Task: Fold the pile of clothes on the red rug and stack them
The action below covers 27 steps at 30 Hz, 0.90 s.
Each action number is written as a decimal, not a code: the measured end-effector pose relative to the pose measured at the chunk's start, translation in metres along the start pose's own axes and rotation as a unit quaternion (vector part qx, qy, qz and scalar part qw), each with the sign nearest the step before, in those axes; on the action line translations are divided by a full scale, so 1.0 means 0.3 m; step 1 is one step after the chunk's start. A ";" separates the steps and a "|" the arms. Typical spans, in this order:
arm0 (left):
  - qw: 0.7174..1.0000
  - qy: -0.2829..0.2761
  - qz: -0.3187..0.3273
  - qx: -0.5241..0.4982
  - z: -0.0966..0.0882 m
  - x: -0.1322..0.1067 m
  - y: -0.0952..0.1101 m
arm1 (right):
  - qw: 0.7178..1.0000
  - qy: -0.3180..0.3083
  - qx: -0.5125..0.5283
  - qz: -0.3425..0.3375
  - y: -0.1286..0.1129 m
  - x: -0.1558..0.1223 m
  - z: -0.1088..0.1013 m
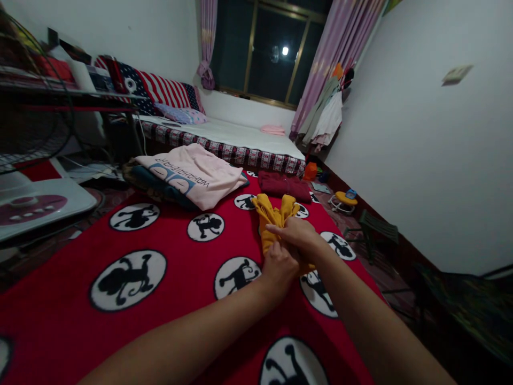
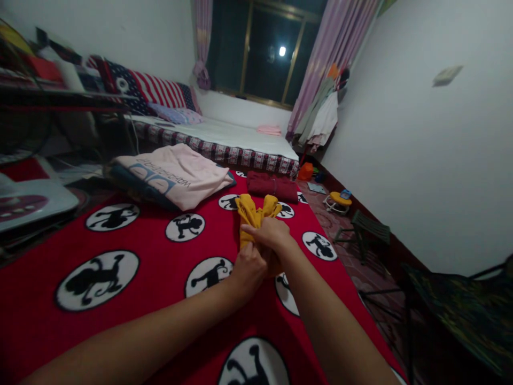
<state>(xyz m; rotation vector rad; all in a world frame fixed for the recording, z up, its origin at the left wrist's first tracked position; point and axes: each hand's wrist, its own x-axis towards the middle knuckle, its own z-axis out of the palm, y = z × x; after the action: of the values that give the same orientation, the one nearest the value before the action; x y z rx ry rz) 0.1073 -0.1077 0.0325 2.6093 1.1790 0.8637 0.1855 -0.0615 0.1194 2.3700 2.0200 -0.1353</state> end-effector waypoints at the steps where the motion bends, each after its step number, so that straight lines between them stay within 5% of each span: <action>1: 1.000 -0.006 0.000 0.014 0.013 -0.012 0.010 | 1.000 -0.004 -0.015 -0.008 -0.012 0.007 0.000; 8: 0.991 -0.037 0.108 0.072 -0.009 -0.093 -0.002 | 0.999 0.020 -0.012 0.039 0.007 0.048 0.074; 13: 0.977 0.014 0.203 -0.056 -0.090 -0.044 -0.040 | 0.992 0.099 0.061 0.054 0.095 0.045 0.134; 17: 0.971 0.147 0.074 -0.173 -0.158 0.033 -0.158 | 0.953 0.121 0.275 0.031 0.208 0.023 0.182; 19: 0.973 0.168 -0.017 -0.158 -0.153 0.062 -0.245 | 0.922 0.137 0.362 0.027 0.271 0.017 0.183; 23: 0.989 0.057 -0.104 -0.083 -0.074 0.075 -0.375 | 0.886 0.221 0.407 0.019 0.363 0.085 0.089; 27: 0.996 -0.008 -0.069 -0.059 -0.014 0.065 -0.390 | 0.905 0.286 0.312 0.033 0.387 0.311 -0.094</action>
<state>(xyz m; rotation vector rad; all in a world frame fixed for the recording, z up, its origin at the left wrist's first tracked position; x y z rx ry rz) 0.0402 -0.0144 0.0027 2.4056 1.2467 0.8550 0.3160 0.0139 0.1355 3.1740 2.4104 -0.1050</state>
